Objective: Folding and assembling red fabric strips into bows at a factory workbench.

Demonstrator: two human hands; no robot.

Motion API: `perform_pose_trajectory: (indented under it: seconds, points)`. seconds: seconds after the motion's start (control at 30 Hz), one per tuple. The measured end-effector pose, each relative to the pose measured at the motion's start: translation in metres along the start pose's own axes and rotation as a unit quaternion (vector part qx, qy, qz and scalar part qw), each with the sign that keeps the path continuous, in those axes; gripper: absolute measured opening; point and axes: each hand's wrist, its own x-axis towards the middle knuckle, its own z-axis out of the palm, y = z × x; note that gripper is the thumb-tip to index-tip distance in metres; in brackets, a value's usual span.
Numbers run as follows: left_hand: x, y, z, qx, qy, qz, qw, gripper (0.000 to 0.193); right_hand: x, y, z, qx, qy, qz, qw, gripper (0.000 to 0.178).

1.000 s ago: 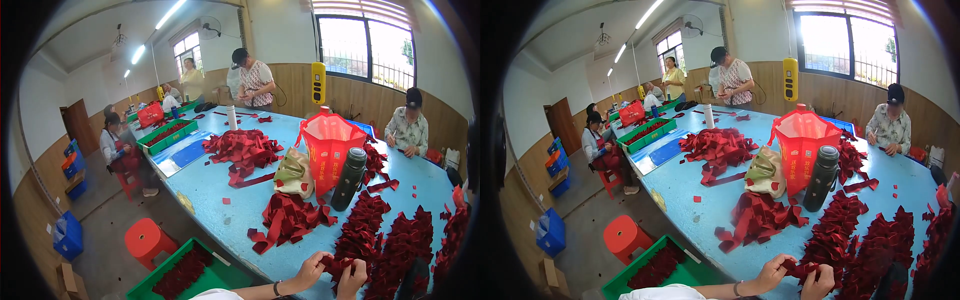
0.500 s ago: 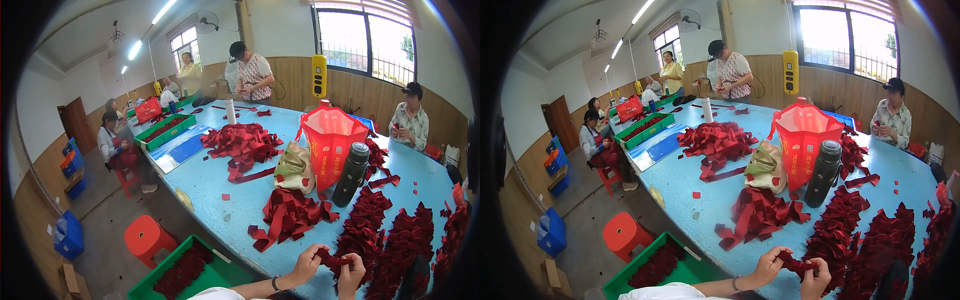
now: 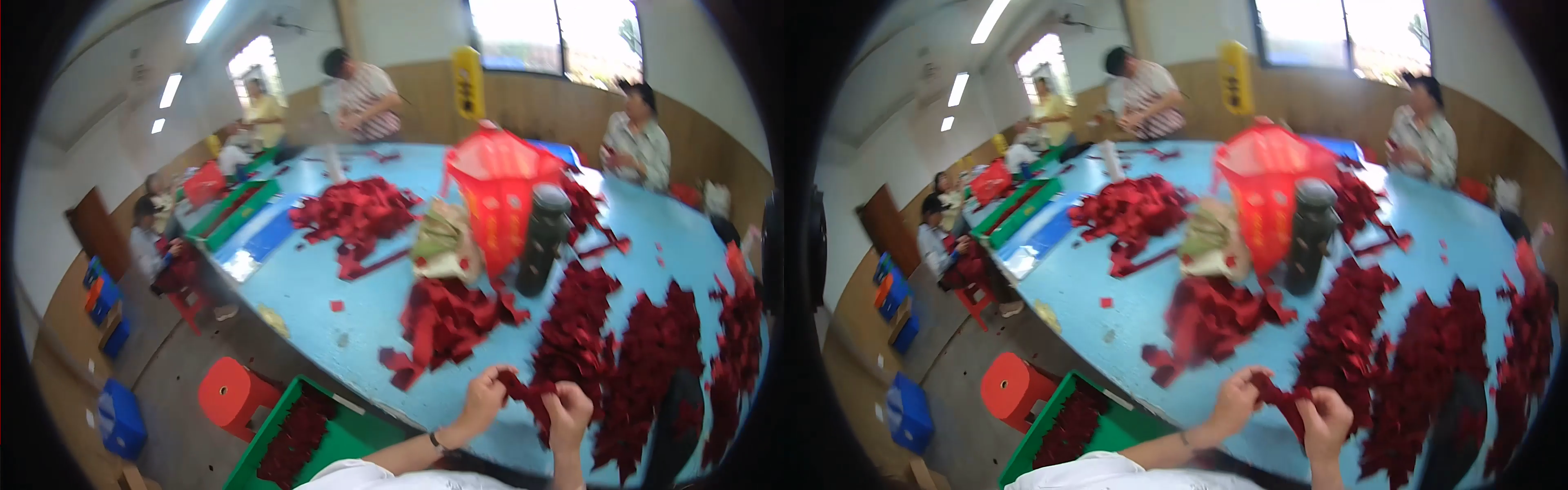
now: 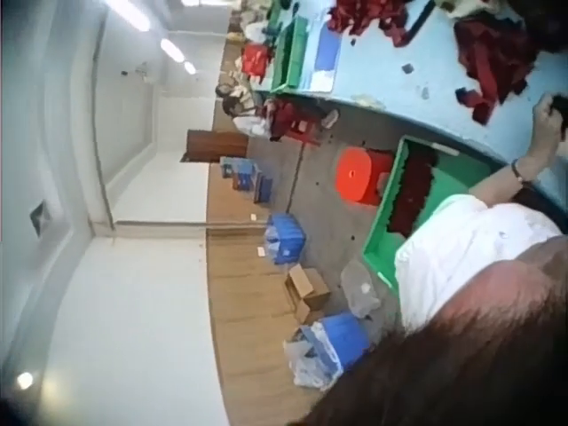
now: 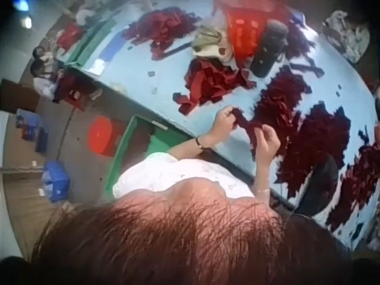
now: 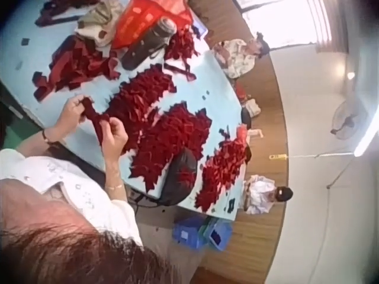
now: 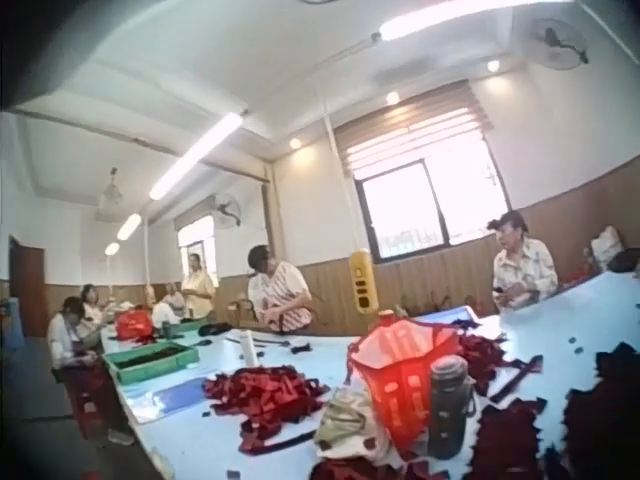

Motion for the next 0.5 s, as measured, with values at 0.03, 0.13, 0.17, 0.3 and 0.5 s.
perform_pose_trajectory:
  seconds: [0.03, 0.13, 0.17, 0.3, 0.5]
  points:
    - [0.002, 0.005, 0.000, -0.034, 0.006, -0.029, 0.999, 0.025, 0.008, -0.009, 0.002, -0.048, -0.006, -0.013, 0.999, 0.012]
    - [0.004, 0.009, -0.008, 0.176, 0.026, 0.129, 0.976, 0.026, 0.017, -0.029, 0.002, 0.046, -0.075, 0.097, 0.991, 0.004]
    - [0.002, 0.016, -0.011, 0.190, 0.007, 0.149, 0.970, 0.023, 0.019, -0.030, 0.000, 0.116, -0.068, 0.107, 0.985, 0.003]
    - [0.013, 0.023, -0.008, -0.171, -0.011, -0.069, 0.983, 0.015, 0.025, -0.013, -0.020, 0.209, 0.022, 0.071, 0.975, 0.011]
    - [0.004, 0.014, 0.014, -0.112, 0.002, -0.015, 0.994, 0.012, 0.007, -0.016, -0.031, 0.140, -0.023, 0.036, 0.989, 0.016]
